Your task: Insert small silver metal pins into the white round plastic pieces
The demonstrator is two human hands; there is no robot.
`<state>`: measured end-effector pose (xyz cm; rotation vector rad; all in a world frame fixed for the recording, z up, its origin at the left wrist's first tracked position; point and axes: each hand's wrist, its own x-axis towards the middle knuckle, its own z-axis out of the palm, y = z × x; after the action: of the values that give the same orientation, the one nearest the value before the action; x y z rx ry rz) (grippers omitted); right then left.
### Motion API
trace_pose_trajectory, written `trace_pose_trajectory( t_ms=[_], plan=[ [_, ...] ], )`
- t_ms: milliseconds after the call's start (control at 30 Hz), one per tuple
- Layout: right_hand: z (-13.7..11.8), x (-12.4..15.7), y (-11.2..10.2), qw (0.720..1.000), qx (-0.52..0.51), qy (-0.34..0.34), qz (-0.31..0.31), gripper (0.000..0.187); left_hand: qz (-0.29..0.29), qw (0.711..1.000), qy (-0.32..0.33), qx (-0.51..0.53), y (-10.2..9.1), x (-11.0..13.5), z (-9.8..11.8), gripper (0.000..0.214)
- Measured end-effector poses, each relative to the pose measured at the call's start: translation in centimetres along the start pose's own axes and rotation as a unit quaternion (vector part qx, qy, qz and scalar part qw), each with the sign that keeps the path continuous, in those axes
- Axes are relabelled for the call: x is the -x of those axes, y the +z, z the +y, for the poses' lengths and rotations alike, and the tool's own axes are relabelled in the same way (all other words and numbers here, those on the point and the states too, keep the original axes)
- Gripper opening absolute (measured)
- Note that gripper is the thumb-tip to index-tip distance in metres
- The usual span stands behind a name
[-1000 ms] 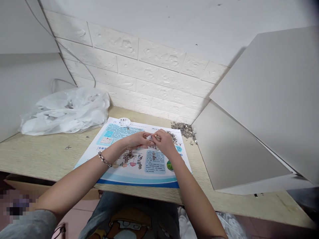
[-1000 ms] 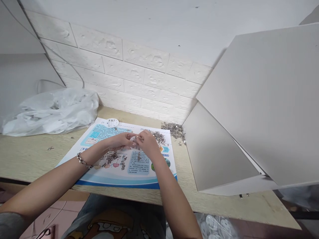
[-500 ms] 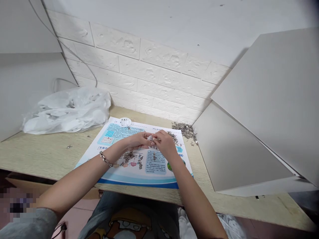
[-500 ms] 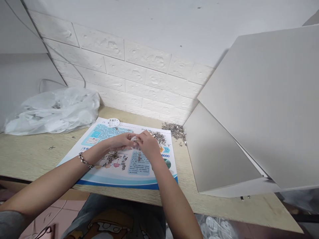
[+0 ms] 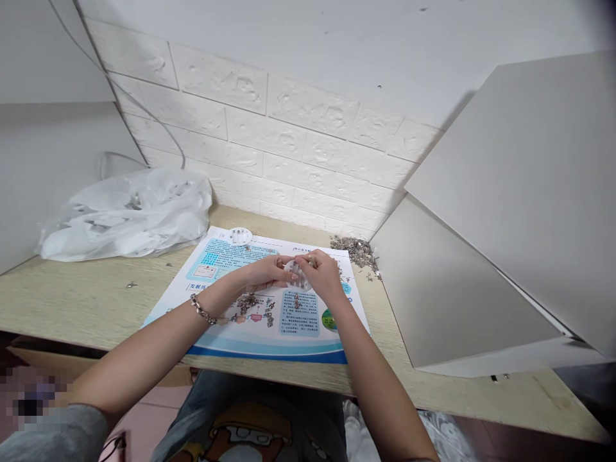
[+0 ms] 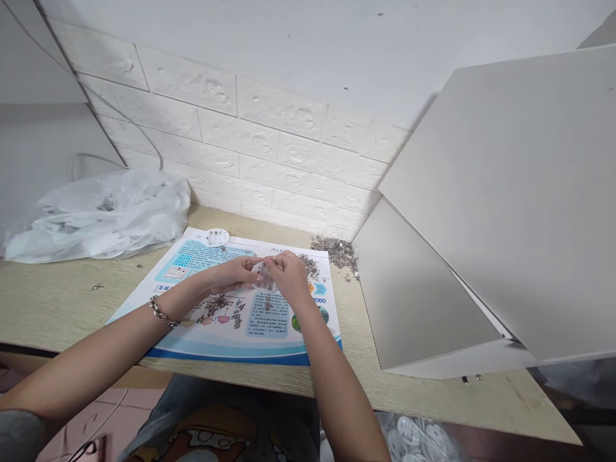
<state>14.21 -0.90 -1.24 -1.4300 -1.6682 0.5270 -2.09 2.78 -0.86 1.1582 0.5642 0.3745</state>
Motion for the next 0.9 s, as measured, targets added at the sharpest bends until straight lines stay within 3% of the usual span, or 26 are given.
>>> trace_pose_trajectory(
  t_ms=[133,267,333,533,900],
  plan=[
    [-0.1,0.0,0.0,0.999,-0.049,0.005,0.024,0.032,-0.011,1.0,0.005,0.01,-0.1,-0.2,-0.1,0.056],
    [-0.3,0.2,0.0,0.982,-0.128,-0.008,0.141,0.047,-0.016,0.998,0.005,0.055,-0.1,-0.4,-0.5,0.055],
    [-0.4,0.3,0.0,0.973,-0.162,-0.001,0.164,0.055,-0.012,0.998,-0.017,0.059,0.1,-0.5,-0.8,0.052],
    [-0.3,0.3,0.3,0.985,-0.13,0.087,0.073,0.051,-0.035,0.999,-0.034,0.019,0.7,-0.7,-1.3,0.048],
    [0.2,0.1,0.9,0.992,-0.086,0.079,0.049,0.052,-0.018,0.999,-0.028,-0.039,1.1,-0.7,-1.4,0.04]
  ],
)
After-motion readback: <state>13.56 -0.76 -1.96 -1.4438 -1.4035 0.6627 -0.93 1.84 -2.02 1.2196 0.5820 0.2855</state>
